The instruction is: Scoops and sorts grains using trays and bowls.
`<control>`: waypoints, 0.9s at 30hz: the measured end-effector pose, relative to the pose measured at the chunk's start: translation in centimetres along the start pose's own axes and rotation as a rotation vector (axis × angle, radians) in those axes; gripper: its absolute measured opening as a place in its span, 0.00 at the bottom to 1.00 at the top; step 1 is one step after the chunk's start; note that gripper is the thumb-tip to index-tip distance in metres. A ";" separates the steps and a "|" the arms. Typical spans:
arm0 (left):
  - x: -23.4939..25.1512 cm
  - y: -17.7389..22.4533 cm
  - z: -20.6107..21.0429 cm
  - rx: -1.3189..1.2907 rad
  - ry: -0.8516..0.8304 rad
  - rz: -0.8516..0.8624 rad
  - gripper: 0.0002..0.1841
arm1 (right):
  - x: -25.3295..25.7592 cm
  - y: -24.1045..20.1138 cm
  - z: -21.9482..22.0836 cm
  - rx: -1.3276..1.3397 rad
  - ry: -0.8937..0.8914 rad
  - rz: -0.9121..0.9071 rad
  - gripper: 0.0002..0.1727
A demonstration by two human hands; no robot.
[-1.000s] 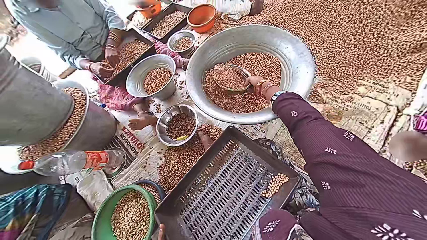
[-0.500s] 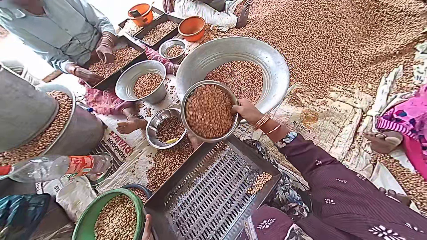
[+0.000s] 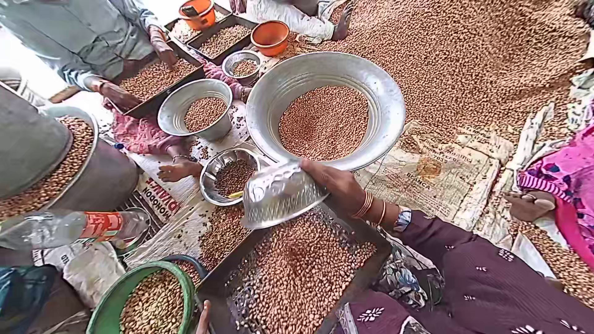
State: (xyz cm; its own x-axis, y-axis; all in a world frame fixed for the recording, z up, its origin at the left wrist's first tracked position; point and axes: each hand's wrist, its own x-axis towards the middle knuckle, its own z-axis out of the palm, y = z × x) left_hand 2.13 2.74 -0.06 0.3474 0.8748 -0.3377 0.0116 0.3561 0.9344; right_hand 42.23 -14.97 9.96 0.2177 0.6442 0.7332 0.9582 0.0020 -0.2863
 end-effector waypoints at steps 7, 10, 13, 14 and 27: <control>0.2 -0.5 -0.2 -0.011 0.036 -0.033 0.17 | 10.0 22.6 4.3 -0.379 -0.245 0.900 0.42; -0.3 0.4 1.2 0.028 0.078 -0.016 0.16 | 9.4 27.3 8.4 -0.398 -0.327 1.037 0.43; -1.3 3.6 4.9 0.066 0.215 -0.137 0.14 | 10.0 26.6 10.8 -0.356 -0.436 0.976 0.46; -0.8 2.7 3.7 0.056 0.190 -0.115 0.14 | 10.0 26.2 10.8 -0.359 -0.512 0.915 0.47; 1.5 -0.8 -0.6 -0.016 0.045 -0.082 0.16 | 4.2 22.5 5.3 -0.065 -0.664 1.114 0.20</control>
State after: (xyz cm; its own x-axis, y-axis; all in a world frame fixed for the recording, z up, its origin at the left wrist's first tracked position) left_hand 2.11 3.93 -1.32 0.3036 0.8562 -0.4180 0.0232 0.4320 0.9016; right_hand 63.67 -8.13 3.32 0.7826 0.5291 -0.3279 0.3338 -0.8013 -0.4965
